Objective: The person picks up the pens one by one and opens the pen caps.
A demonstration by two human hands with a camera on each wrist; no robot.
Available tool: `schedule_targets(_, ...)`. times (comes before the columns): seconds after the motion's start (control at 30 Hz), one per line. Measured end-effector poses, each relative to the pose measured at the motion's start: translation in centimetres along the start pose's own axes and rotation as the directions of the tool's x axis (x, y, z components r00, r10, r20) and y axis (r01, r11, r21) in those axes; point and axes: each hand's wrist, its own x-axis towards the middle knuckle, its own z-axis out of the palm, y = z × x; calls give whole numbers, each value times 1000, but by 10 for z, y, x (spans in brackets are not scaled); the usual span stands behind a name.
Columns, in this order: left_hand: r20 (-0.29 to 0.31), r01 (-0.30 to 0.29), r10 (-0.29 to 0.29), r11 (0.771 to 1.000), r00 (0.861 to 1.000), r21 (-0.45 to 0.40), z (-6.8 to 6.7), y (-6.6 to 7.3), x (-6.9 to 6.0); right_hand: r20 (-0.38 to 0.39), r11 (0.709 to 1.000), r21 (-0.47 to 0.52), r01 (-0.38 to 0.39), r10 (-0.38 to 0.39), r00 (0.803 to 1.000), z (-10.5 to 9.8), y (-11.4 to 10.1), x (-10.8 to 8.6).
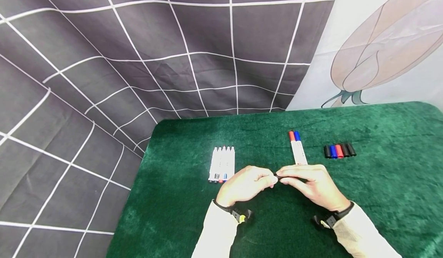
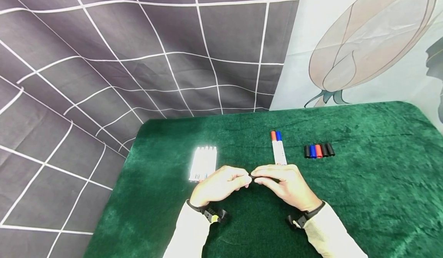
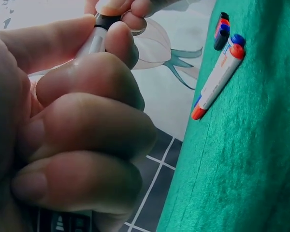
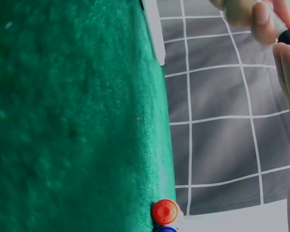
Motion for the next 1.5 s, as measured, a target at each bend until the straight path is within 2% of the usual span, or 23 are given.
schedule_targets(0.1, -21, -6, 6, 1000, 1000, 14, -1, 1, -1, 6, 998, 13, -59, 59, 998, 0, 0, -1)
schedule_targets(0.2, -44, -12, 12, 1000, 999, 13, -1, 0, -2, 3, 977, 57, -204, 204, 979, 1, -4, -1)
schedule_targets(0.27, -57, -16, 16, 1000, 998, -2, -1, 0, -2, 0, 933, 152, -327, 331, 944, 3, -8, -2)
schedule_targets(0.33, -68, -23, 21, 1000, 997, -21, -1, -1, -2, -12, 871, 259, -418, 435, 900, 5, -11, -3)
schedule_targets(0.4, -76, -29, 26, 999, 997, -31, -1, -1, -2, -29, 816, 357, -454, 496, 868, 8, -13, -3)
schedule_targets(0.47, -80, -23, 20, 999, 997, -36, -1, -2, -1, -61, 790, 418, -449, 518, 853, 9, -13, -3)
schedule_targets(0.53, -84, -4, 1, 999, 996, -40, -3, -1, -1, -104, 786, 450, -424, 517, 849, 9, -12, -3)
schedule_targets(0.63, -89, 42, -47, 998, 995, -54, -5, -1, -2, -162, 799, 467, -379, 498, 852, 5, -10, -3)
schedule_targets(0.7, -92, 53, -58, 997, 994, -55, -7, -1, -4, -182, 810, 464, -360, 484, 856, 2, -7, -4)
schedule_targets(0.77, -95, 52, -56, 997, 994, -52, -9, -3, -5, -199, 827, 456, -328, 455, 868, -1, -5, -4)
schedule_targets(0.87, -104, 19, -21, 1000, 994, -14, -12, -6, -7, -213, 844, 408, -348, 459, 862, -6, -3, -4)
schedule_targets(0.93, -123, -2, 3, 1000, 992, 16, -14, -8, -9, -238, 862, 326, -388, 471, 849, -10, -2, -3)
schedule_targets(1.0, -141, -47, 56, 997, 988, 62, -16, -11, -10, -256, 855, 234, -462, 513, 820, -15, -3, -2)
schedule_targets(1.07, -164, -92, 109, 990, 980, 103, -19, -14, -12, -281, 850, 153, -504, 526, 803, -21, -1, -1)
schedule_targets(1.13, -188, -110, 134, 985, 973, 135, -21, -17, -14, -306, 837, 91, -539, 539, 785, -27, 1, -1)
schedule_targets(1.2, -214, -88, 123, 982, 969, 165, -24, -18, -16, -326, 835, 48, -548, 531, 782, -33, 3, -2)
schedule_targets(1.23, -235, -57, 96, 984, 967, 168, -25, -18, -18, -337, 833, 16, -552, 525, 782, -36, 5, -2)
schedule_targets(1.3, -286, 13, 39, 984, 957, 179, -27, -19, -21, -367, 824, -30, -566, 517, 773, -41, 7, -3)
schedule_targets(1.37, -345, 82, -15, 980, 938, 179, -29, -18, -25, -403, 805, -42, -591, 528, 748, -45, 9, -4)
schedule_targets(1.43, -422, 138, -55, 976, 905, 169, -31, -20, -28, -449, 776, -22, -630, 555, 700, -49, 11, -5)
schedule_targets(1.5, -507, 180, -81, 972, 858, 149, -33, -22, -30, -497, 735, 13, -677, 593, 634, -52, 12, -6)
